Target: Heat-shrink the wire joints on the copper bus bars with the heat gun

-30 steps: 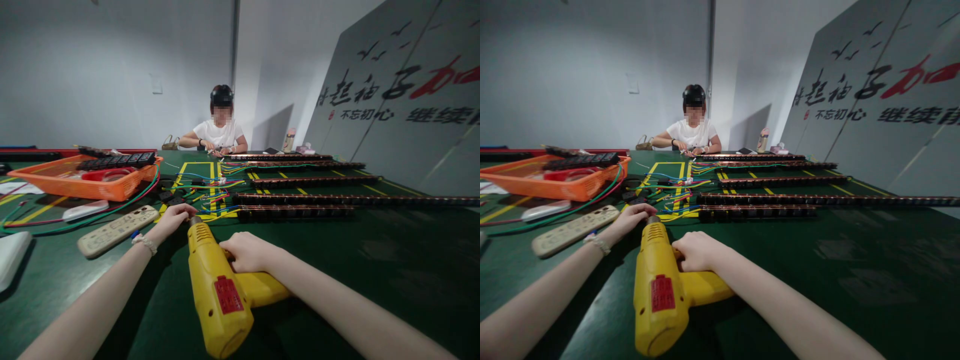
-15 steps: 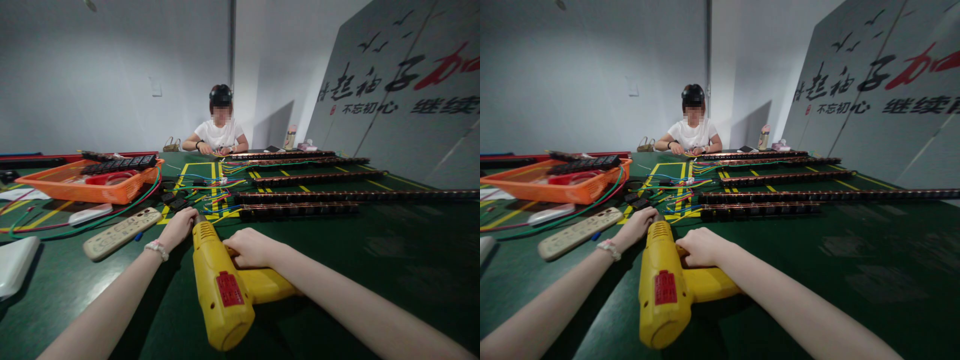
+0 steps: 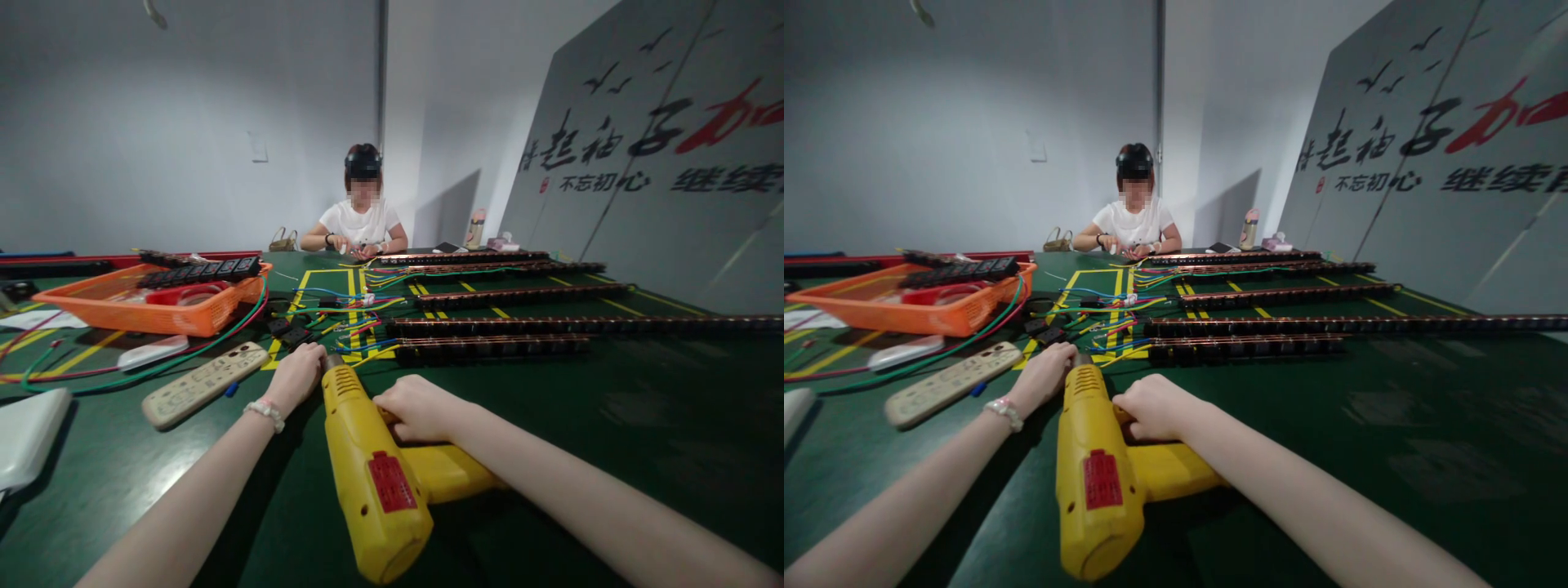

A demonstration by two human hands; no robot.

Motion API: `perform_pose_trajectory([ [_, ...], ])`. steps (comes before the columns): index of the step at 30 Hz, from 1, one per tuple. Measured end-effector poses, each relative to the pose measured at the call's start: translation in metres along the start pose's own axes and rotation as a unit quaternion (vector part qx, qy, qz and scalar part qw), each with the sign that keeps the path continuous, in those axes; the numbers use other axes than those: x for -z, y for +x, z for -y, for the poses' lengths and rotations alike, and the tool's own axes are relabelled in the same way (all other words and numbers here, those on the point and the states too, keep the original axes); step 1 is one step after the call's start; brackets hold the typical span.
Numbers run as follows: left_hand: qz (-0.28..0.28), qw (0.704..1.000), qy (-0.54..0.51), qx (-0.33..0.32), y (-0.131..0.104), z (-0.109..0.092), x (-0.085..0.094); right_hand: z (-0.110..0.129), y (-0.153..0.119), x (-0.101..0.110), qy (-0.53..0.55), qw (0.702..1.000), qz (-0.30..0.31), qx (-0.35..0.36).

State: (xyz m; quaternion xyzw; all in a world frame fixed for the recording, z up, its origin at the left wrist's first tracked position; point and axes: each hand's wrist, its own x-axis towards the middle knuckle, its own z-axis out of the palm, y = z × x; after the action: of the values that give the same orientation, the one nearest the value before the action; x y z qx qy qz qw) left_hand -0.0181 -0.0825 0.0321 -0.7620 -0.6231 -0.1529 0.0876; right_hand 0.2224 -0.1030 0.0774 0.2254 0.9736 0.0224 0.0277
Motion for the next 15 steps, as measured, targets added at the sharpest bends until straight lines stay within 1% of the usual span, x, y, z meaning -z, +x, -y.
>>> perform_pose_trajectory([
  [4, -0.007, 1.000, -0.002, 0.029, 0.001, -0.004, 0.002, -0.008, -0.016, -0.001, 0.018, 0.999, 0.003, -0.027],
  [9, -0.006, 1.000, -0.013, -0.003, 0.002, -0.005, 0.000, -0.019, -0.038, -0.001, 0.032, 0.997, -0.010, -0.067],
  [12, -0.005, 0.999, -0.034, -0.005, 0.002, -0.004, -0.002, -0.021, -0.043, 0.000, 0.029, 0.996, -0.013, -0.080],
  [15, -0.023, 0.997, -0.074, 0.005, 0.002, -0.001, 0.000, -0.021, -0.044, 0.001, 0.029, 0.996, -0.007, -0.085],
])
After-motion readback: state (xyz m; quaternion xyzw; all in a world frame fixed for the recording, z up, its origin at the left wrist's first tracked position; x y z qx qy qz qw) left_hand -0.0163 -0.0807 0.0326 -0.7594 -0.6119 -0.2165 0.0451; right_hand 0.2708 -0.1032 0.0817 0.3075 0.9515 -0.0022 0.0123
